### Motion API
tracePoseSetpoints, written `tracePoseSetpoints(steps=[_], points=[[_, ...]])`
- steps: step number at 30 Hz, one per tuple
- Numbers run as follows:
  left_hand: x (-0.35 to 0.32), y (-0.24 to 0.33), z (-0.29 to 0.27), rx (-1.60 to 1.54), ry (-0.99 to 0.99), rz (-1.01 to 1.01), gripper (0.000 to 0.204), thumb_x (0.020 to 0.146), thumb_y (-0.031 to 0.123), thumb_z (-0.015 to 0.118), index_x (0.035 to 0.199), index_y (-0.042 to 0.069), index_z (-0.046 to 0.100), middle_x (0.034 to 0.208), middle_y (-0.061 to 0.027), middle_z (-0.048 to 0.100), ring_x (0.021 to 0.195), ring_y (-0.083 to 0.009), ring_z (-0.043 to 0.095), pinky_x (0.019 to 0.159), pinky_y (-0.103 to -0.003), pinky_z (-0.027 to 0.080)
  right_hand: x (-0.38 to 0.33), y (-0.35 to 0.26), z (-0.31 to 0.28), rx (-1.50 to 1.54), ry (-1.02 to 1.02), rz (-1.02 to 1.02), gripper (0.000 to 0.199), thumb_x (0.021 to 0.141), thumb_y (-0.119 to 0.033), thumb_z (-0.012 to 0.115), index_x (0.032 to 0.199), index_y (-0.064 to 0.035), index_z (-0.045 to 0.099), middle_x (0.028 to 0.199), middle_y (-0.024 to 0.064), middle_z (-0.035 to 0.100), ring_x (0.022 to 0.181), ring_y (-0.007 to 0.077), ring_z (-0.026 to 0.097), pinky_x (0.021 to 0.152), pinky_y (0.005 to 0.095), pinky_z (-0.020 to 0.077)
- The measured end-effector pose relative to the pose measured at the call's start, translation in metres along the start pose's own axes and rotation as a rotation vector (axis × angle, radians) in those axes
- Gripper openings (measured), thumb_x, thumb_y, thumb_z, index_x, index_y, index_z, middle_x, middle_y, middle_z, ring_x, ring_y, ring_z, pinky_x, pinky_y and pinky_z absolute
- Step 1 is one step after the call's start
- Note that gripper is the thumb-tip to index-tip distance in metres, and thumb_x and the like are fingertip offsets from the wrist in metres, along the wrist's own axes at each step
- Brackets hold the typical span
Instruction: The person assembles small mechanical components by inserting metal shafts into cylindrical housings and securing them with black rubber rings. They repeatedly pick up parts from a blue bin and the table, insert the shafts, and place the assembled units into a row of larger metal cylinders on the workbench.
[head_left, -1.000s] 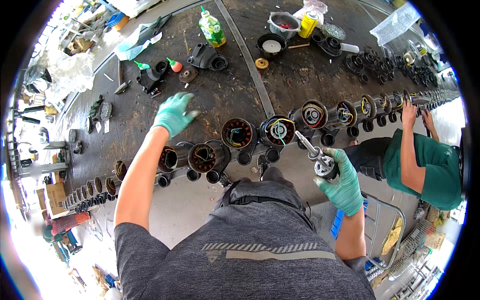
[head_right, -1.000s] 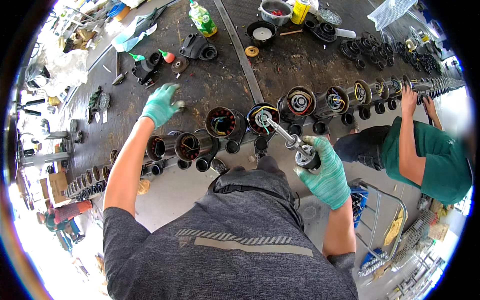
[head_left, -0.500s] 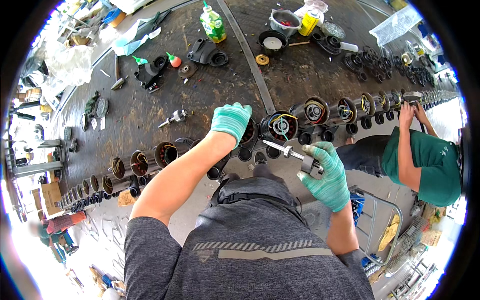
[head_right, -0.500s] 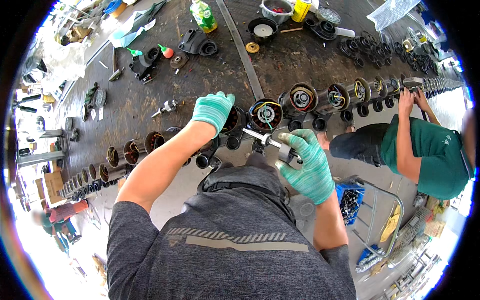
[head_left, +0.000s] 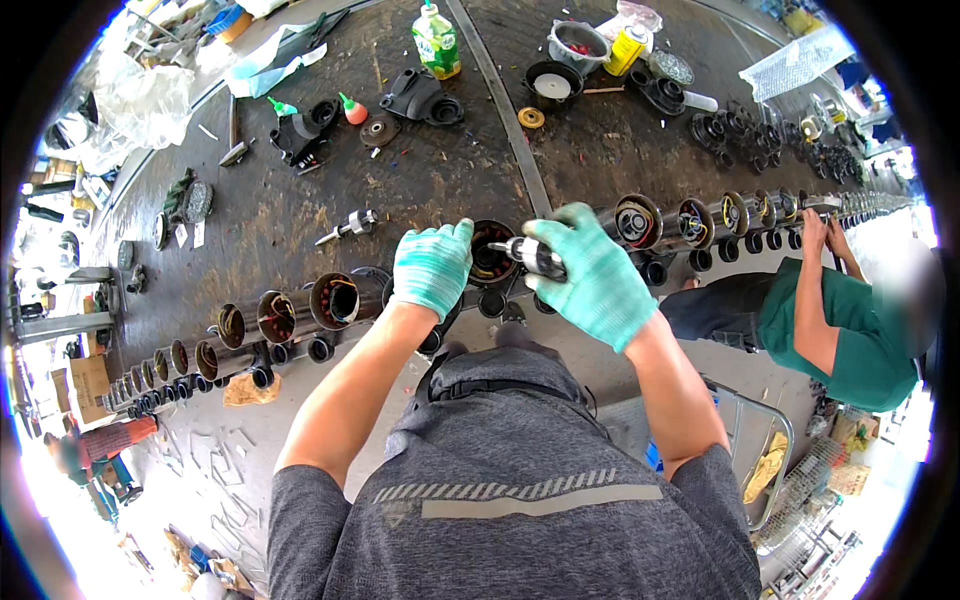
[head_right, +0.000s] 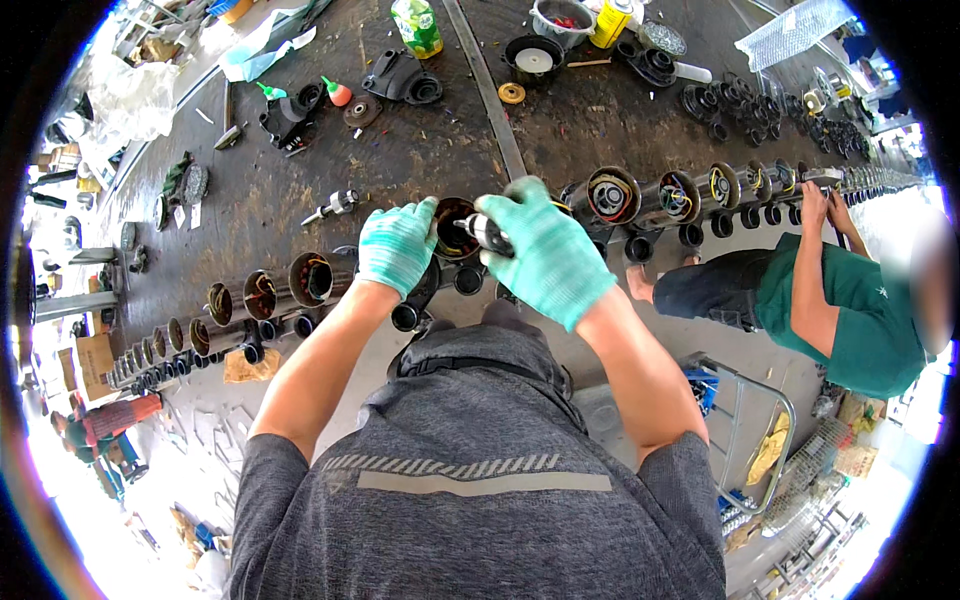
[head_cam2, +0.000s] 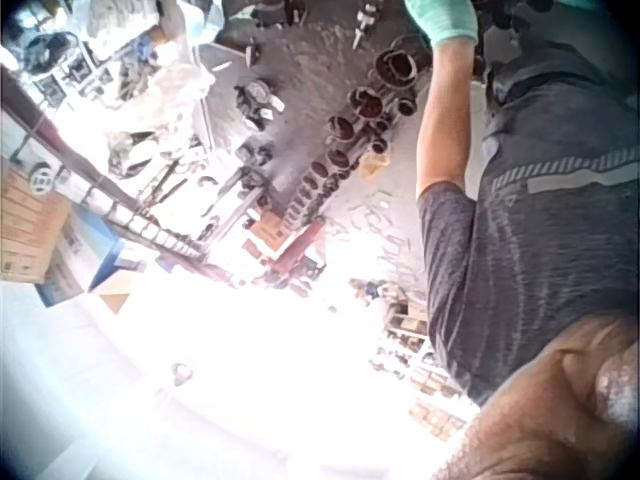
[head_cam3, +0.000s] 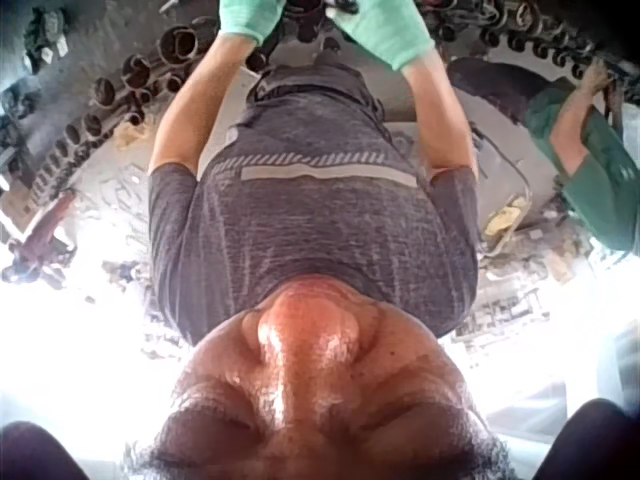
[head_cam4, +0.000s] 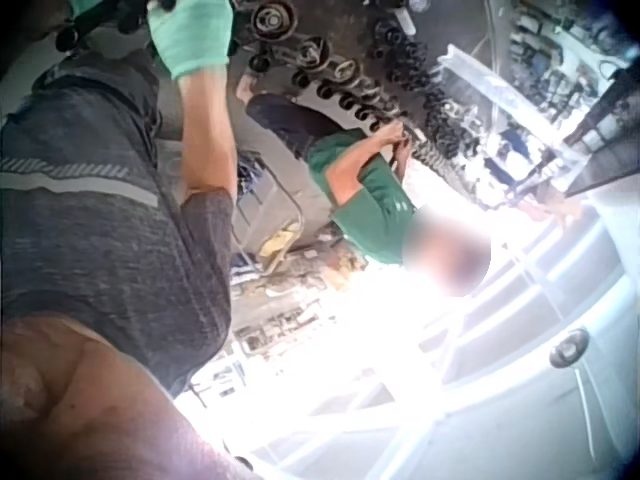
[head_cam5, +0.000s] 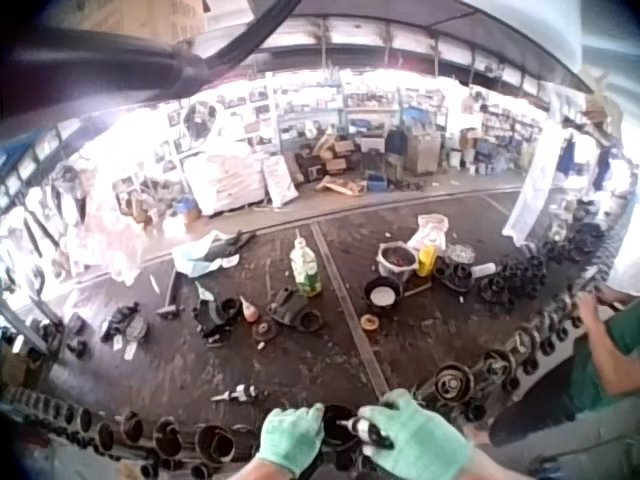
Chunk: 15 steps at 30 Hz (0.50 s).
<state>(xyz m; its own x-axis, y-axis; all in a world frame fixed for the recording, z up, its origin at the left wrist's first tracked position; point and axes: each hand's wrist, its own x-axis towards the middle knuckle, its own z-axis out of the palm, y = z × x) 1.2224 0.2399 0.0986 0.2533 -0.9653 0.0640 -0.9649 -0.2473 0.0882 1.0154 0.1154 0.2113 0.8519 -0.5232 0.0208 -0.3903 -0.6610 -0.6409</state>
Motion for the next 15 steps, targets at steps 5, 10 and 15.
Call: tracePoseSetpoints(steps=[5,10,15], points=[[0.003,0.001,0.007,-0.067,0.080,0.021,0.015,0.094,0.024,0.070,0.107,0.016,0.069,0.088,-0.0042,0.070,0.088,-0.0272,0.071,0.081,-0.046,0.050,0.045,0.006,0.030,-0.338,-0.222,-0.023,0.055,0.086,-0.020,0.082,0.136,-0.0074,0.064,0.131,0.0193,0.061,0.104,0.0394,0.074,0.089,0.0477,0.0612],[0.004,-0.003,0.000,-0.118,-0.001,0.007,0.016,0.095,0.024,0.069,0.108,0.016,0.071,0.097,-0.0069,0.070,0.094,-0.0297,0.070,0.086,-0.048,0.051,0.063,0.001,0.045,-0.468,-0.397,-0.012,0.047,0.088,-0.021,0.080,0.130,-0.0064,0.064,0.134,0.0200,0.061,0.105,0.0399,0.074,0.088,0.0483,0.0618],[0.024,0.007,-0.015,-0.004,-0.067,0.055,0.013,0.091,0.022,0.072,0.102,0.017,0.077,0.105,-0.0060,0.071,0.102,-0.0276,0.070,0.088,-0.045,0.052,0.048,-0.006,0.039,-0.399,-0.323,0.062,0.053,0.087,-0.024,0.082,0.133,-0.0062,0.063,0.134,0.0225,0.060,0.106,0.0406,0.073,0.090,0.0478,0.0605]])
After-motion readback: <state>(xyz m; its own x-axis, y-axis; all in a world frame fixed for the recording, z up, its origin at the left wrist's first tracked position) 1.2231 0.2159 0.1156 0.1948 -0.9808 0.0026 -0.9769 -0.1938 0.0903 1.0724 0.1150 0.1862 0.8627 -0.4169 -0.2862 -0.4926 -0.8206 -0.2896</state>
